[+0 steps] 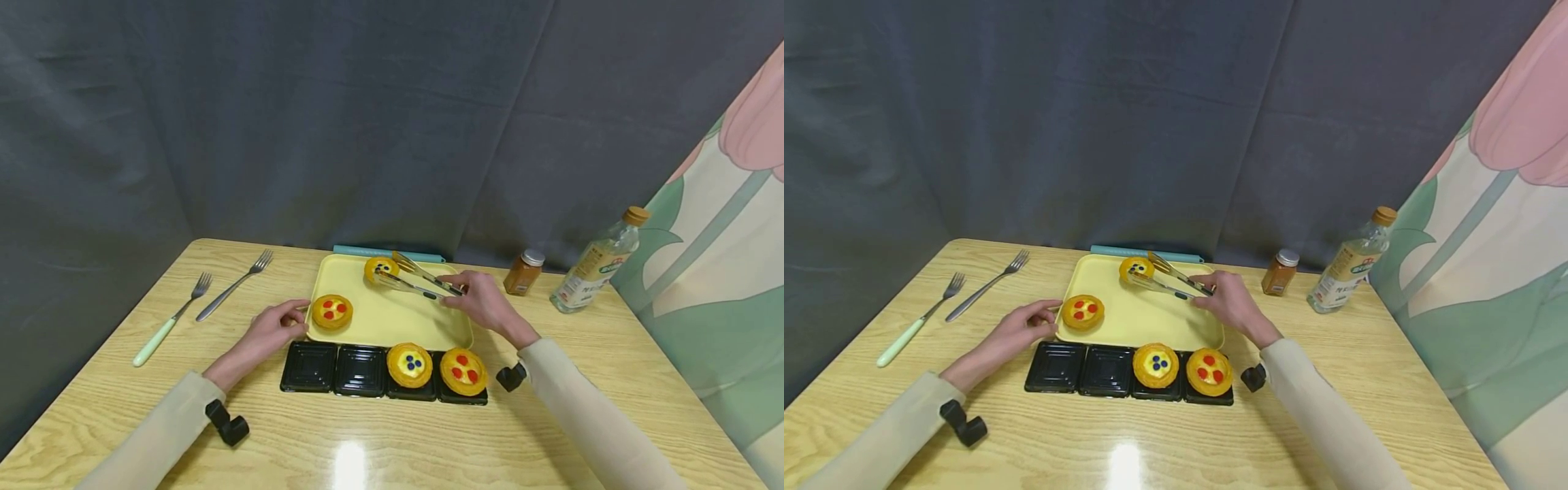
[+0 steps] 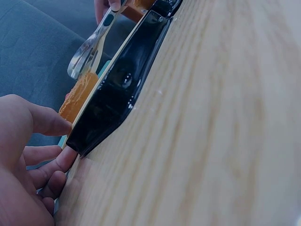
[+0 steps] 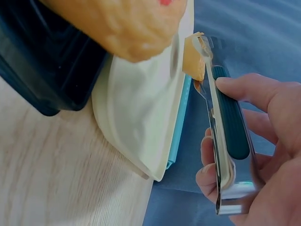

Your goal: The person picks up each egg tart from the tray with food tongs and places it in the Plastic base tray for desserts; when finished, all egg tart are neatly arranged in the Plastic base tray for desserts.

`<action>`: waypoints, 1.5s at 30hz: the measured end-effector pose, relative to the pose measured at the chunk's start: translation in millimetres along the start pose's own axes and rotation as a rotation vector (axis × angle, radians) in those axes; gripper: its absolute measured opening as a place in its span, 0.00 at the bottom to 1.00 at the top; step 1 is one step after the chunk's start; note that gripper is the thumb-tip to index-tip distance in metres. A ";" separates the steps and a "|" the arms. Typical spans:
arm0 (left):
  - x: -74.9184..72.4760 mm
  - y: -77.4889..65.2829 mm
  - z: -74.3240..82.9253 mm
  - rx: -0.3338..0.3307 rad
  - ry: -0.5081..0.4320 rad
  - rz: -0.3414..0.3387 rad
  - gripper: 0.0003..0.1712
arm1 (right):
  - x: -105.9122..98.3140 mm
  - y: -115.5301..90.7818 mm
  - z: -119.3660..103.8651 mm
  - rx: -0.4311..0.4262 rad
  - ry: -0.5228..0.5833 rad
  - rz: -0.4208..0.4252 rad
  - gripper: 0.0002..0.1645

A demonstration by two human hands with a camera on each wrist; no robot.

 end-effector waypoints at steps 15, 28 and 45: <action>-0.3 -1.1 -0.4 -0.002 -0.001 0.000 0.31 | 1.0 -26.3 -11.4 -0.044 0.010 0.027 0.27; 0.3 -1.1 0.1 0.002 -0.004 -0.003 0.31 | 3.8 -47.6 -21.1 -0.063 0.014 0.032 0.28; -0.3 -1.0 1.7 0.004 -0.001 -0.006 0.30 | 9.8 -72.9 -28.5 -0.062 0.030 0.018 0.28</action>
Point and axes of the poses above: each hand's wrist, its own y-axis towards the middle knuckle, its own x-axis out of the palm, z = x × y, the point moved 9 cm from there along y, towards the middle knuckle, and after that the axes turned 12 degrees about -z, right-handed, at the moved point
